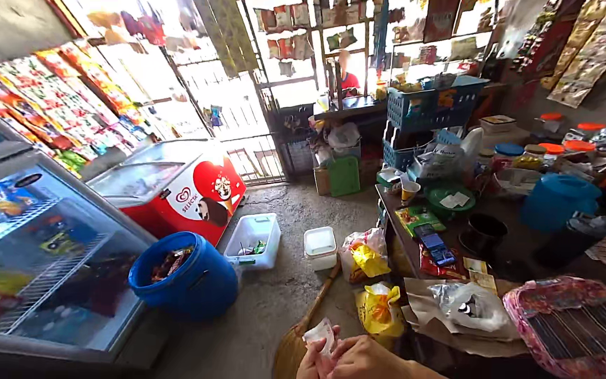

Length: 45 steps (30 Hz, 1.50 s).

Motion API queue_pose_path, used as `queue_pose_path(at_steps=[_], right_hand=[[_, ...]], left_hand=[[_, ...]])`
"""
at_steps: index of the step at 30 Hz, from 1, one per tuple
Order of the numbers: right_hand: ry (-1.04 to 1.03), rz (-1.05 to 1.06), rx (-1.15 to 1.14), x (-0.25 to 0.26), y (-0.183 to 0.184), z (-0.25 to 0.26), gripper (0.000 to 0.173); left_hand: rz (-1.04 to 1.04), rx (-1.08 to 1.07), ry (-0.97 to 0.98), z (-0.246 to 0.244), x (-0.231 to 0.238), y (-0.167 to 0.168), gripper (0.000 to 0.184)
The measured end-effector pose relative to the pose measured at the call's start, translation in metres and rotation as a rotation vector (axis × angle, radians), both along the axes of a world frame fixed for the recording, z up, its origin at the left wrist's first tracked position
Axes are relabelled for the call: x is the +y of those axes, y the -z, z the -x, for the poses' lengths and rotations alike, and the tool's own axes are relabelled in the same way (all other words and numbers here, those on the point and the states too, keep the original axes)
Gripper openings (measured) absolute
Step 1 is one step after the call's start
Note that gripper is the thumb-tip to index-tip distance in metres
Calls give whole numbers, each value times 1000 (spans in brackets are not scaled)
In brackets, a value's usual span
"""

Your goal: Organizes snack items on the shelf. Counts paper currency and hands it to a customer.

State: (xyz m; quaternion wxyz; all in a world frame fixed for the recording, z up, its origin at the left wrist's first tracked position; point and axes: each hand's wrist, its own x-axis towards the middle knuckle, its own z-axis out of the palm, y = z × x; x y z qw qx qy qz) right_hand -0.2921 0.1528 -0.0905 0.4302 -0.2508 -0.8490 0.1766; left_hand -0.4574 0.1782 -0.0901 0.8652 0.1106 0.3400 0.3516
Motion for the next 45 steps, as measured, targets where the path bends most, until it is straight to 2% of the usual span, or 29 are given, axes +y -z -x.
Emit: queue_pose_path(at_steps=[2,5,7,9,11,13,17,21,25,28,32,34,37,38,40,43,45], right_hand=[[25,23,-49,8,-3,4,20],[175,-3,-66,25,-3,10,19],[225,54,-50,38,-1,14,19],[272,92,-34,52,6,20,20],[307,104,-30,67,10,27,22],[368,90,-45,85,13,35,21],[488,187,5,128,18,46,24],[381,407,245,184,25,37,27],[320,615,390,237,33,26,31],[263,744,460,271,37,27,33],[185,713,471,323,49,29,15],[164,715,488,342,50,28,12],[126,803,625,364,49,30,6],[118,854,684,372,47,32,5],[139,923,734,389,40,38,14],[228,961,660,424,33,49,32],[284,936,602,452,37,57,25]], left_hand=[[-94,2,7,4,1,6,54],[-262,35,32,10,6,7,60],[-252,132,-4,12,10,0,64],[-165,190,-59,15,18,-7,80],[-165,168,-83,20,29,-7,92],[-211,139,-87,25,42,-4,83],[-207,258,-93,29,72,-6,35],[-241,349,-189,35,125,4,19],[-361,445,-319,34,195,17,22],[-423,511,-399,30,243,19,32],[-451,569,-434,27,293,22,42],[-380,532,-464,28,312,21,38],[-278,396,-523,33,342,16,18],[-252,372,-533,35,353,15,20],[-256,383,-523,39,375,18,20],[-320,490,-482,42,408,23,29],[-383,540,-449,48,436,26,38]])
